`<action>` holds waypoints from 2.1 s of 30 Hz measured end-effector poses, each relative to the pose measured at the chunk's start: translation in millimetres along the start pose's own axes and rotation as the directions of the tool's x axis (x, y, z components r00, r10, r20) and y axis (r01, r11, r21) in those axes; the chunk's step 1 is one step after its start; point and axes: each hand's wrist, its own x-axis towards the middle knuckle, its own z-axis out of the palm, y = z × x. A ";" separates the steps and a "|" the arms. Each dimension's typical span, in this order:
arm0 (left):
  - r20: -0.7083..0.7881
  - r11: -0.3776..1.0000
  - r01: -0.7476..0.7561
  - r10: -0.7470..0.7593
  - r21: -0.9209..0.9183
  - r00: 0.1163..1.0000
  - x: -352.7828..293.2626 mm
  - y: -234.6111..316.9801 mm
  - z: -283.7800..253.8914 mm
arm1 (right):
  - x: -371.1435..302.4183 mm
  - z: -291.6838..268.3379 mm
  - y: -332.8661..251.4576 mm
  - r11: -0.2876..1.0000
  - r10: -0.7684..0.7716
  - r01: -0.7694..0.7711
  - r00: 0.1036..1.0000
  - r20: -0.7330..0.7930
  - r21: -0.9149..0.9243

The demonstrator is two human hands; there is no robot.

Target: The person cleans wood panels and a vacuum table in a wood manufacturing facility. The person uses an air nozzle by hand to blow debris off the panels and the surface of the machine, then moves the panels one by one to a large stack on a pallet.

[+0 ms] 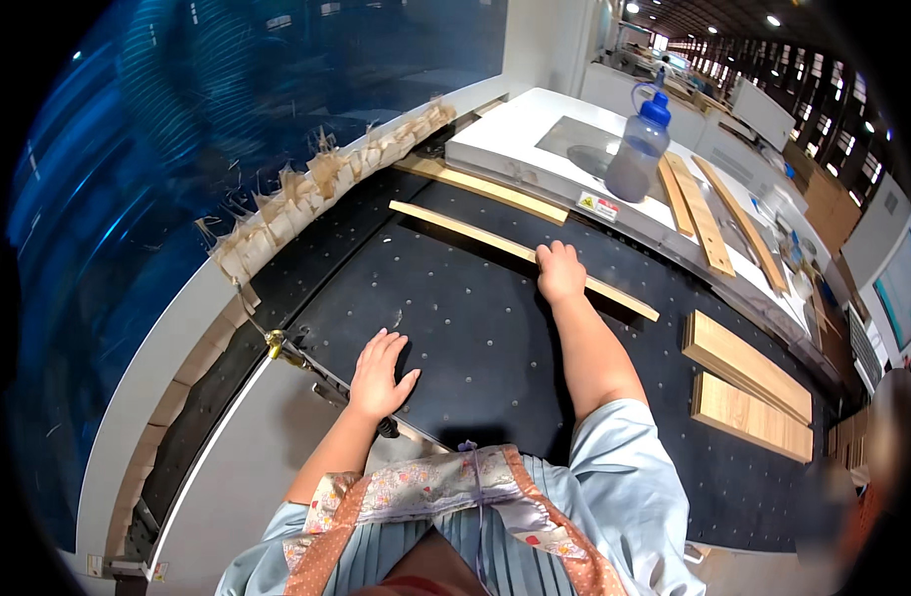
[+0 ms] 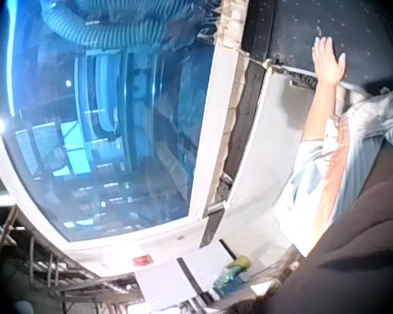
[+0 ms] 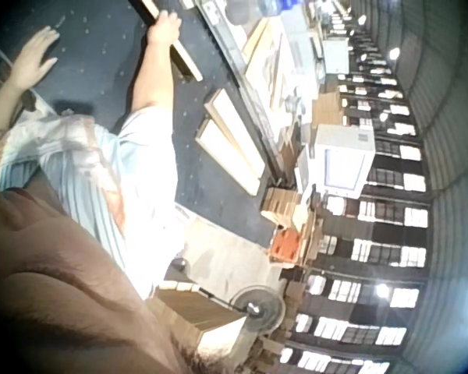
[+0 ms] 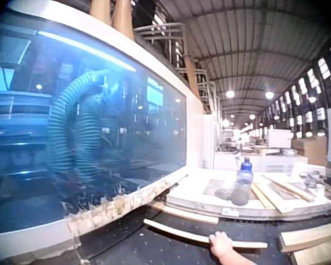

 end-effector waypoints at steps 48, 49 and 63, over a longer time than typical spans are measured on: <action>0.651 0.583 0.459 0.165 -0.671 0.741 -69.3 77.6 -25.7 | -17.0 -67.1 -5.0 0.977 -0.080 0.075 0.997 0.016 0.202; 0.668 0.827 0.321 0.086 -0.461 0.739 -62.5 84.4 -34.5 | -17.5 -63.3 -3.2 0.976 -0.082 0.077 0.997 0.014 0.204; 0.153 0.664 0.567 -0.704 0.487 0.693 -59.9 -26.2 -115.5 | -10.3 -57.8 -11.0 0.967 -0.131 0.088 0.977 0.170 0.241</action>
